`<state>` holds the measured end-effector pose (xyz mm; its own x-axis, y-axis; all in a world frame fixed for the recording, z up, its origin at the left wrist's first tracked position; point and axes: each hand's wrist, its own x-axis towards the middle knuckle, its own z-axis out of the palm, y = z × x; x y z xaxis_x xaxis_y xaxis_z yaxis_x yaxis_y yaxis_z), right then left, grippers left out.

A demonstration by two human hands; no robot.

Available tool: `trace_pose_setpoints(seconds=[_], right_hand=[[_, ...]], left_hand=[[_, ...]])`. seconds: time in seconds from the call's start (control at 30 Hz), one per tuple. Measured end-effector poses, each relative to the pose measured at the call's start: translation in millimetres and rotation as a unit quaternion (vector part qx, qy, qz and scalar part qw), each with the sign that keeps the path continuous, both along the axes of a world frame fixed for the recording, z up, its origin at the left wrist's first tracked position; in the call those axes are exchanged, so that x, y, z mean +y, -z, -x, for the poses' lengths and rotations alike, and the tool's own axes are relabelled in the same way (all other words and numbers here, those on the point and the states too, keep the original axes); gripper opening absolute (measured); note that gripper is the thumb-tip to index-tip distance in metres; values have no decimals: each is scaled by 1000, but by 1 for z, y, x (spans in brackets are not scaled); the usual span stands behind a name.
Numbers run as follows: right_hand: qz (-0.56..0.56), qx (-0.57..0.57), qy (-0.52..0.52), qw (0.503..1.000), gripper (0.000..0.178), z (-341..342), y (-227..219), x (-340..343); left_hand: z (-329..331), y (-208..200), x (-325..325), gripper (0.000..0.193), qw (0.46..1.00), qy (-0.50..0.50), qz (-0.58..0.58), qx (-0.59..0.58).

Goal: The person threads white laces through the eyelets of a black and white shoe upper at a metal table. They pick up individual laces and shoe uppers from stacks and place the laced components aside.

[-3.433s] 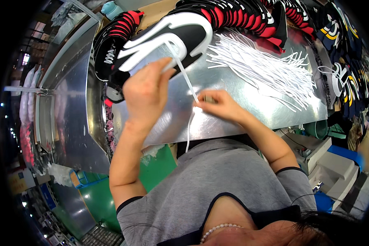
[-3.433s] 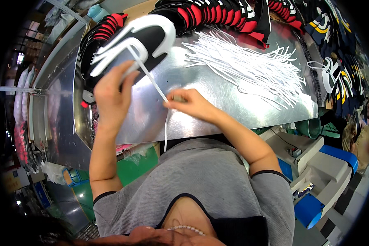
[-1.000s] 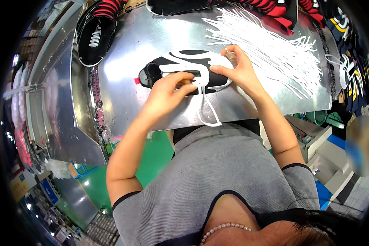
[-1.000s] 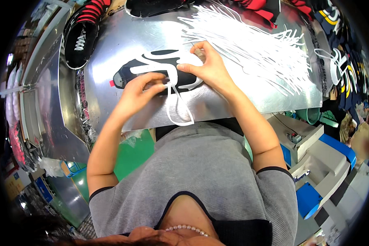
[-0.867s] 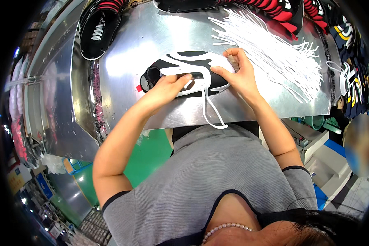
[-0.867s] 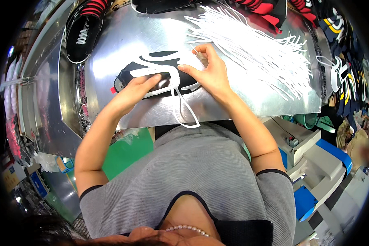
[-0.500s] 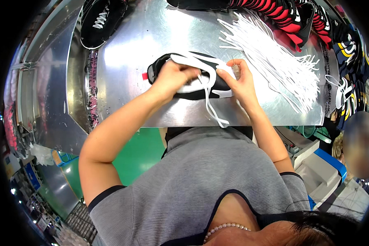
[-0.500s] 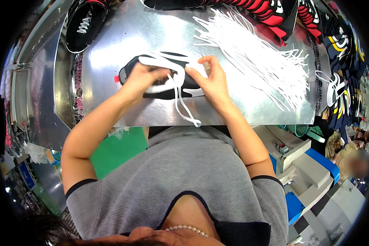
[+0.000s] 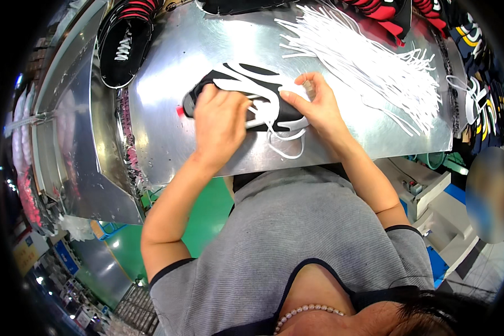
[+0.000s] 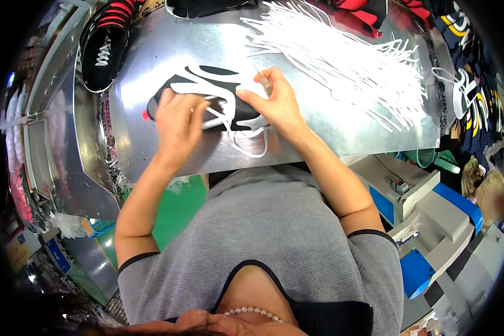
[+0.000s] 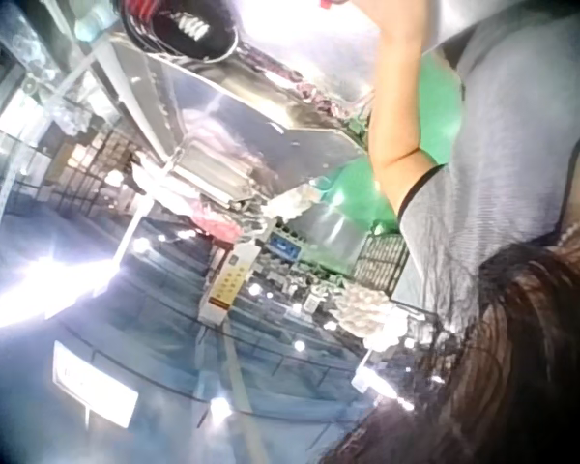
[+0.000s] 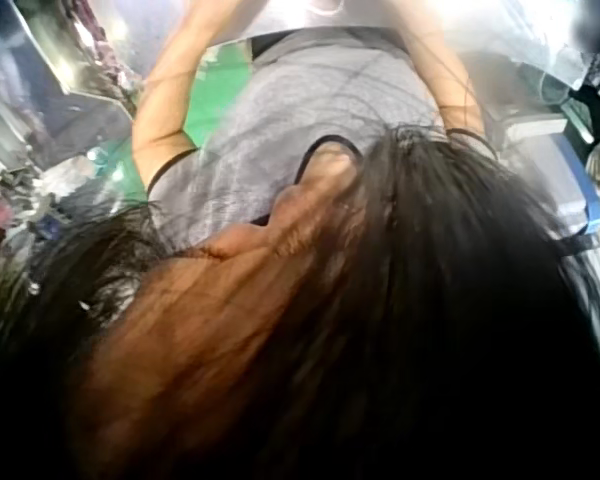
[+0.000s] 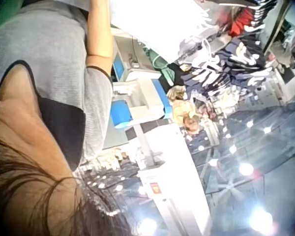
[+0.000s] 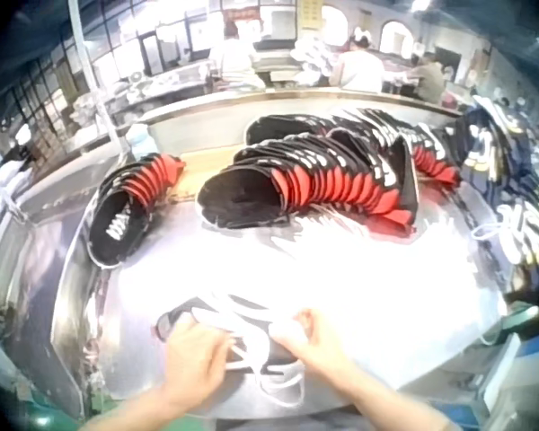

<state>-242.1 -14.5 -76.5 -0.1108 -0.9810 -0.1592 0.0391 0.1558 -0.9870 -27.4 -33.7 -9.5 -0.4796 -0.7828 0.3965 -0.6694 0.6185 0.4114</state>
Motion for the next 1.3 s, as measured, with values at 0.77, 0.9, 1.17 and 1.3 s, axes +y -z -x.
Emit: trace_pose_setpoints(seconds=[0.77,0.9,1.17,1.3], right_hand=[[219,442,12,870,35,56,-26,-15],[185,128,-45,973,27,41,-42,-6],[-13,-232,-66,971,14,14,-43,-7],[-40,-168,-67,983,15,6,-28,-9]], left_hand=[[3,-55,-28,2,989,-77,-9,128],[29,-43,-26,3,997,7,-17,80],[22,-26,-19,10,992,-6,-123,2],[5,-2,-25,34,884,-67,-462,12]])
